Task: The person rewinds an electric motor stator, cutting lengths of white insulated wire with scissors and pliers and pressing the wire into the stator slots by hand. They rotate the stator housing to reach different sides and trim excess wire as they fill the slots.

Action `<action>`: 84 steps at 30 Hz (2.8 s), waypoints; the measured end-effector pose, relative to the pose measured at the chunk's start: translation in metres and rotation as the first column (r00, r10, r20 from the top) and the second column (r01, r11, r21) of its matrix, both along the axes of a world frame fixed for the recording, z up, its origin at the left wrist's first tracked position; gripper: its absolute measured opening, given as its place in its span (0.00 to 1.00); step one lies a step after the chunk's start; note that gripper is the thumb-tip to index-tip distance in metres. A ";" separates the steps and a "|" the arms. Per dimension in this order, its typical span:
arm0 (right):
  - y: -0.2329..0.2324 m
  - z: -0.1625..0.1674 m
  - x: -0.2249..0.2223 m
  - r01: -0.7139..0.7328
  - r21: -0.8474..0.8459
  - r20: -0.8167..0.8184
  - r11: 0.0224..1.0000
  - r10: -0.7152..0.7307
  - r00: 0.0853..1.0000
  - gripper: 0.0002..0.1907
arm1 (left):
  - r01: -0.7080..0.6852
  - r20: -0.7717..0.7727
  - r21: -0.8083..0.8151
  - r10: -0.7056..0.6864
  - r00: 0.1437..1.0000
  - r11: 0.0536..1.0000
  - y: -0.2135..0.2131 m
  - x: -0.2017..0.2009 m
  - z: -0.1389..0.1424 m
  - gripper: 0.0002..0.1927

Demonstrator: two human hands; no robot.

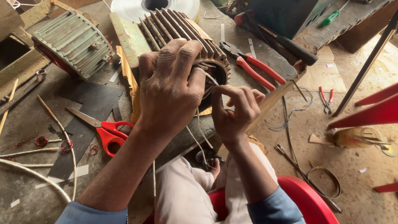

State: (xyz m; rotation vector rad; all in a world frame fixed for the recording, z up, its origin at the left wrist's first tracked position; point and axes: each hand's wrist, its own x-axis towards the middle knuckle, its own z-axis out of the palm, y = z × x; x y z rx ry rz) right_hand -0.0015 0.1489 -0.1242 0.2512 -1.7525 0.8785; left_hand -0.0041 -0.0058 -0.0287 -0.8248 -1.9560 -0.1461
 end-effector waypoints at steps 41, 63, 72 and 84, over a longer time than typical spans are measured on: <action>-0.007 0.006 0.001 0.130 0.179 -0.047 0.975 -0.124 0.991 0.08 | -0.019 -0.078 0.060 0.024 0.997 0.998 0.004 0.007 -0.001 0.01; 0.020 -0.005 -0.010 -0.274 -0.037 0.031 0.961 0.275 0.961 0.14 | -0.056 -0.059 0.083 0.061 0.996 0.995 0.007 0.008 0.003 0.02; 0.014 -0.005 -0.012 -0.238 0.035 0.002 0.971 0.238 0.971 0.17 | -0.075 -0.053 0.076 0.080 0.995 0.994 0.006 0.009 0.000 0.02; 0.058 0.033 -0.023 -0.099 0.674 -0.034 0.732 0.165 0.986 0.22 | -0.068 -0.001 0.122 0.068 0.998 0.990 0.008 0.010 -0.001 0.03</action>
